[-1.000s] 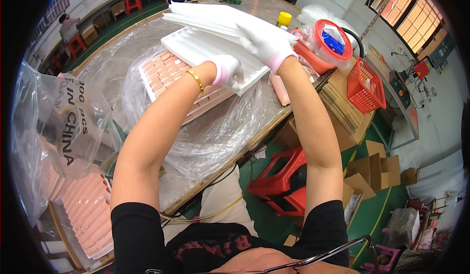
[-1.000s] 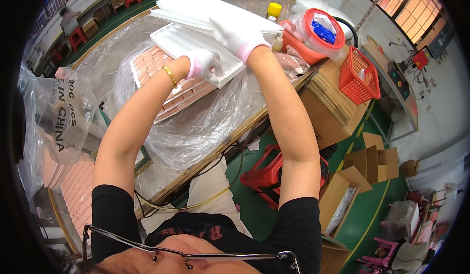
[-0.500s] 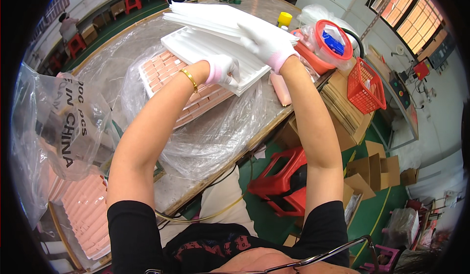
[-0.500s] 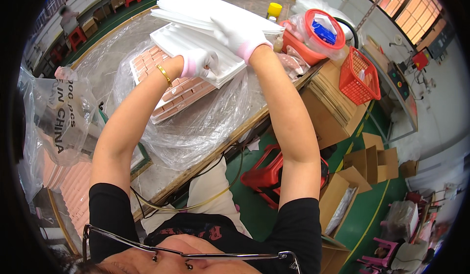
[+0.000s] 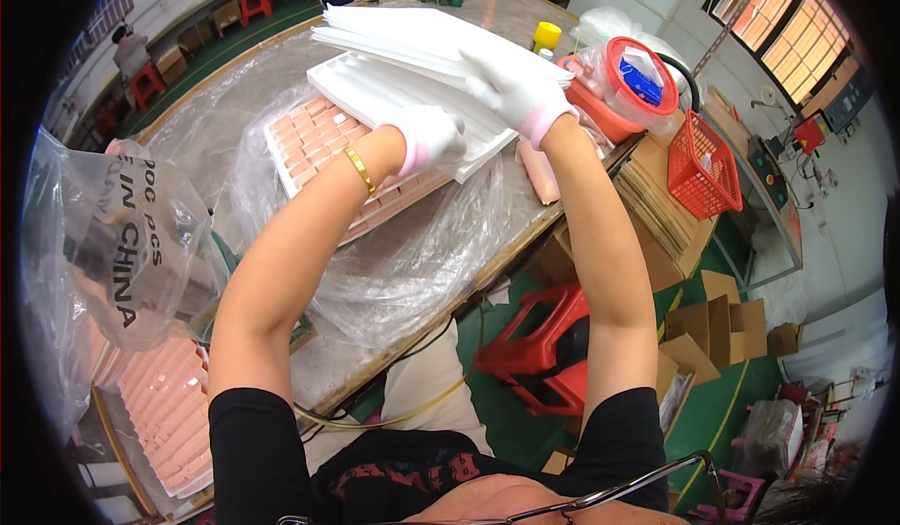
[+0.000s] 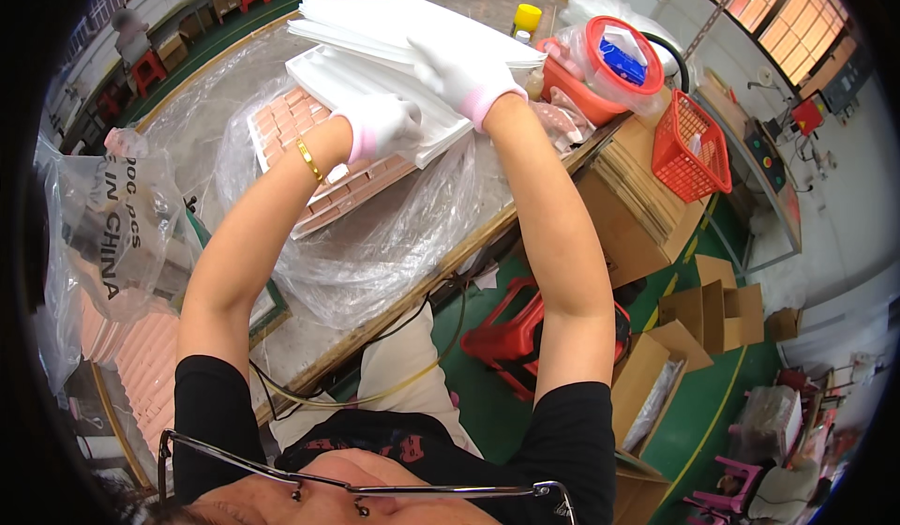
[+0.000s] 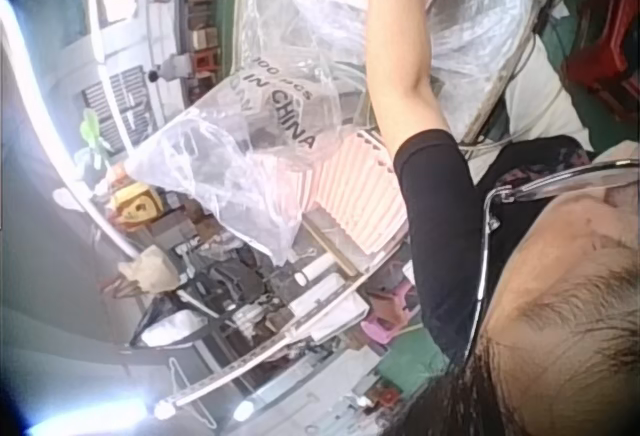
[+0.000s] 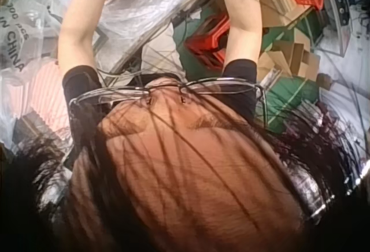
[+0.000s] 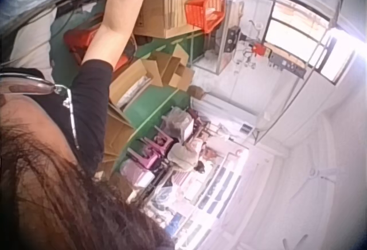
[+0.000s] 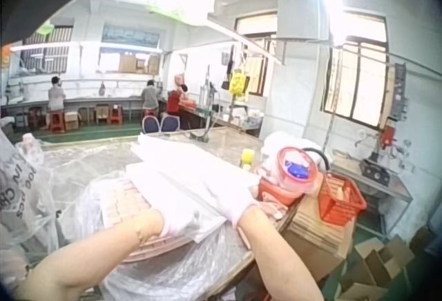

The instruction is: Placing small pink components into compartmentalized white trays and stacking the trays.

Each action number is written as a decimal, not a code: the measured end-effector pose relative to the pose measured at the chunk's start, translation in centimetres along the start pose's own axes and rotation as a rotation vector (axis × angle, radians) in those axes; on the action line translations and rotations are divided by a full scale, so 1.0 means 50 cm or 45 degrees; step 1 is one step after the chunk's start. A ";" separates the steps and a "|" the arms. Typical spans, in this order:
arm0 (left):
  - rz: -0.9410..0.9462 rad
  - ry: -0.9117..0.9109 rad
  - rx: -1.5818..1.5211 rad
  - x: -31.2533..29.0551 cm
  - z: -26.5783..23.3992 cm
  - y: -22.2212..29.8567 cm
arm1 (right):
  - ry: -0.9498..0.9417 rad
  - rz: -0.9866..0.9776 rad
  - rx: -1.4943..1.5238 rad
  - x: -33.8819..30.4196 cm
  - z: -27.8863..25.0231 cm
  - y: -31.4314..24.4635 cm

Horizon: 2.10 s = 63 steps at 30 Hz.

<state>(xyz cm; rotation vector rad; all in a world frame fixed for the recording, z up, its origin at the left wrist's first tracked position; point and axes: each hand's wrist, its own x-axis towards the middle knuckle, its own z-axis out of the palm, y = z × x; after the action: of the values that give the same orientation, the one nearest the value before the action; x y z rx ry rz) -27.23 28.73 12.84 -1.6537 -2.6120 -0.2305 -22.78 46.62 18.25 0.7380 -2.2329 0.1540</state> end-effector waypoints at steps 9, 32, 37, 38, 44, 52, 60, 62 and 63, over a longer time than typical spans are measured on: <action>-0.232 0.050 0.267 -0.035 0.014 0.062 | 0.146 0.035 -0.060 -0.004 0.008 -0.009; 0.127 1.074 0.298 -0.343 -0.112 0.219 | 0.615 -0.086 -0.506 0.062 -0.087 -0.039; 0.012 0.791 0.301 -0.512 -0.005 0.388 | 0.243 -0.254 -0.507 0.046 0.036 -0.113; -0.003 0.810 0.290 -0.528 0.022 0.409 | 0.101 -0.206 -0.397 0.036 0.059 -0.129; 0.023 0.758 0.127 -0.571 0.109 0.450 | -0.279 -0.100 -0.431 -0.016 0.123 -0.146; -0.126 0.975 0.076 -0.593 0.098 0.531 | -0.604 0.239 0.726 -0.052 -0.090 -0.257; -0.109 1.374 0.039 -0.565 -0.042 0.540 | -0.666 -0.231 0.351 -0.221 -0.346 -0.562; -0.056 1.446 0.129 -0.567 -0.066 0.559 | -0.399 0.077 0.567 -0.260 -0.344 -0.563; -0.010 1.509 0.224 -0.576 -0.076 0.568 | -0.129 0.381 0.788 -0.269 -0.347 -0.565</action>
<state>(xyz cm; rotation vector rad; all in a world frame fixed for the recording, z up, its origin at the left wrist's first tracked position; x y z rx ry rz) 10.57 14.32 16.25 -0.9403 -1.6519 -0.6903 11.11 35.19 17.68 0.7265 -2.3963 1.0072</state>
